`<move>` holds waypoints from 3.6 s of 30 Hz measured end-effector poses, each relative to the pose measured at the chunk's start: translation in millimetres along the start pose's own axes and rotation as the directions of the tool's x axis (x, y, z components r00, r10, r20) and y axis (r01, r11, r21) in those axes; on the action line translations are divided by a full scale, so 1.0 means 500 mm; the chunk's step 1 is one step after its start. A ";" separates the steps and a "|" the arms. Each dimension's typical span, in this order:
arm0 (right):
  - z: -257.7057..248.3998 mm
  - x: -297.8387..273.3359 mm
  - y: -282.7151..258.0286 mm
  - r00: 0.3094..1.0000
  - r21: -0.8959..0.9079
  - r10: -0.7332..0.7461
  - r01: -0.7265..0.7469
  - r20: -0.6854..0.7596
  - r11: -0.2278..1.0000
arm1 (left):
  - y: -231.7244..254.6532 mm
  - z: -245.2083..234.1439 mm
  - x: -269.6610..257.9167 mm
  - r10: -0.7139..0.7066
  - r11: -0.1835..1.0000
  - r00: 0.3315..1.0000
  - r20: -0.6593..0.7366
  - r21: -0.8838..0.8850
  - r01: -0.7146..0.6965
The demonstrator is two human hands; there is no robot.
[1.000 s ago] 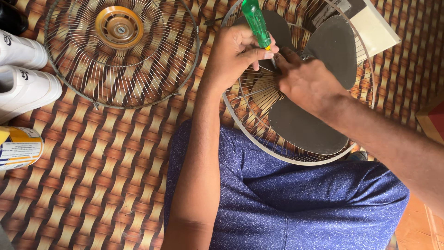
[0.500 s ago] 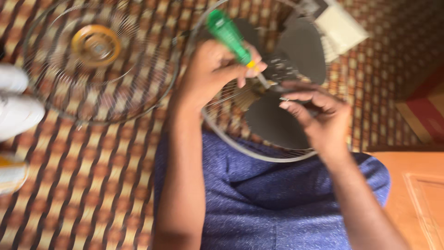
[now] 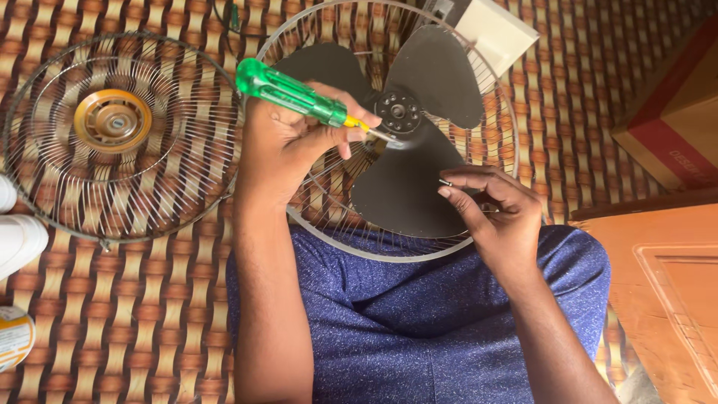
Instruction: The person uses a green-handled screwdriver to tighten screws on the central hub of a three-blade electric fan. They rotate the fan and adjust the blades while seated on a woven mat.
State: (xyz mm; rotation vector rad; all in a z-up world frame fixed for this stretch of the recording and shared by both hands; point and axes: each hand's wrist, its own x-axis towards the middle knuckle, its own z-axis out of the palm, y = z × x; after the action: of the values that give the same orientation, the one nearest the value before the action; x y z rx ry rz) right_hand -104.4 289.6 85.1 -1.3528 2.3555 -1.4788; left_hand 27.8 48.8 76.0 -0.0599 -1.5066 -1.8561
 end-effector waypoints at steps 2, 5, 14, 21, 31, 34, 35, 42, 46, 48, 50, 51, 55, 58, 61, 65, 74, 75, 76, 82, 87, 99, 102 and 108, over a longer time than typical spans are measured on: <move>0.010 0.004 0.003 0.999 0.042 0.047 -0.047 0.001 0.998 | -0.003 -0.003 0.001 0.016 1.000 1.000 0.008 0.026 -0.016; 0.017 0.020 0.004 0.998 -0.058 0.059 -0.057 0.034 0.997 | -0.008 -0.005 0.005 0.002 1.000 1.000 0.006 0.018 -0.002; 0.062 0.066 -0.009 0.991 -0.287 -0.023 0.061 0.135 0.956 | -0.019 -0.020 0.004 0.031 0.999 0.999 -0.018 -0.040 -0.032; 0.189 0.124 0.014 0.882 -0.688 -0.144 0.445 0.450 0.573 | -0.013 -0.034 0.001 0.093 0.994 0.989 -0.112 -0.049 -0.099; 0.266 0.157 0.008 0.849 -0.844 0.221 0.378 0.479 0.380 | -0.022 -0.057 0.004 0.093 0.994 0.988 -0.122 -0.049 -0.099; 0.278 0.168 0.002 0.856 -0.876 0.271 0.341 0.439 0.341 | -0.022 -0.058 0.003 0.103 0.994 0.988 -0.110 -0.029 -0.107; 0.281 0.170 0.001 0.859 -0.884 0.280 0.335 0.429 0.326 | -0.021 -0.059 0.002 0.110 0.993 0.988 -0.109 -0.021 -0.113; 0.284 0.175 0.002 0.870 -0.900 0.273 0.340 0.412 0.274 | -0.019 -0.072 -0.001 0.099 0.993 0.986 -0.137 -0.050 -0.107; 0.284 0.173 0.008 0.863 -0.901 0.288 0.347 0.416 0.261 | -0.023 -0.079 -0.003 0.100 0.991 0.985 -0.144 -0.078 -0.112; 0.280 0.173 0.012 0.859 -0.898 0.288 0.355 0.423 0.258 | -0.028 -0.080 -0.002 0.112 0.988 0.983 -0.144 -0.086 -0.126; 0.280 0.177 0.016 0.855 -0.891 0.274 0.376 0.439 0.255 | -0.033 -0.081 -0.001 0.122 0.987 0.982 -0.143 -0.089 -0.135; 0.281 0.180 0.019 0.855 -0.892 0.277 0.374 0.438 0.255 | -0.035 -0.081 0.000 0.122 0.985 0.983 -0.140 -0.101 -0.137; 0.287 0.188 0.035 0.852 -0.896 0.302 0.356 0.428 0.267 | -0.044 -0.085 0.002 0.139 0.980 0.982 -0.131 -0.127 -0.156; 0.285 0.187 0.048 0.872 -0.883 0.202 0.393 0.447 0.257 | -0.049 -0.087 0.002 0.149 0.977 0.980 -0.131 -0.134 -0.166; 0.275 0.191 0.054 0.875 -0.868 0.122 0.431 0.469 0.245 | -0.052 -0.087 0.003 0.164 0.977 0.977 -0.135 -0.114 -0.179; 0.275 0.196 0.055 0.848 -0.874 0.225 0.436 0.479 0.216 | -0.057 -0.093 0.004 0.152 0.977 0.978 -0.141 -0.125 -0.170; 0.268 0.205 0.041 0.860 -0.860 0.142 0.451 0.491 0.239 | -0.063 -0.095 0.007 0.157 0.978 0.978 -0.138 -0.117 -0.174; 0.265 0.206 0.037 0.849 -0.837 0.109 0.476 0.517 0.269 | -0.064 -0.095 0.007 0.153 0.979 0.979 -0.137 -0.114 -0.169; 0.258 0.208 0.034 0.837 -0.813 0.075 0.500 0.543 0.299 | -0.065 -0.095 0.008 0.149 0.980 0.979 -0.136 -0.111 -0.164; 0.178 0.173 0.014 0.932 -0.230 0.114 -0.034 0.345 0.973 | -0.074 -0.097 0.008 0.143 0.980 0.983 -0.119 -0.124 -0.158; 0.073 0.103 0.008 0.956 0.309 0.249 -0.286 0.155 0.907 | -0.068 -0.081 0.007 0.148 0.985 0.987 -0.060 -0.081 -0.153; -0.027 0.020 0.014 0.948 0.671 0.301 -0.158 -0.103 0.725 | -0.013 0.119 -0.006 -0.117 0.993 0.978 0.171 0.004 0.119; -0.031 0.014 0.008 0.948 0.642 0.266 -0.096 -0.172 0.761 | 0.001 0.165 -0.010 -0.076 0.991 0.980 0.184 0.121 0.054; -0.029 0.000 -0.006 0.941 0.433 0.209 -0.077 -0.266 0.898 | 0.026 0.203 -0.013 -0.099 0.920 0.989 0.113 0.389 0.048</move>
State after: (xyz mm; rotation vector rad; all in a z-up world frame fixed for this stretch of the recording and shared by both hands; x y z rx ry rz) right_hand -109.4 299.4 95.2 -0.8762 2.0504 -2.1149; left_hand -0.3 138.9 115.5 0.0643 -1.9664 -1.6027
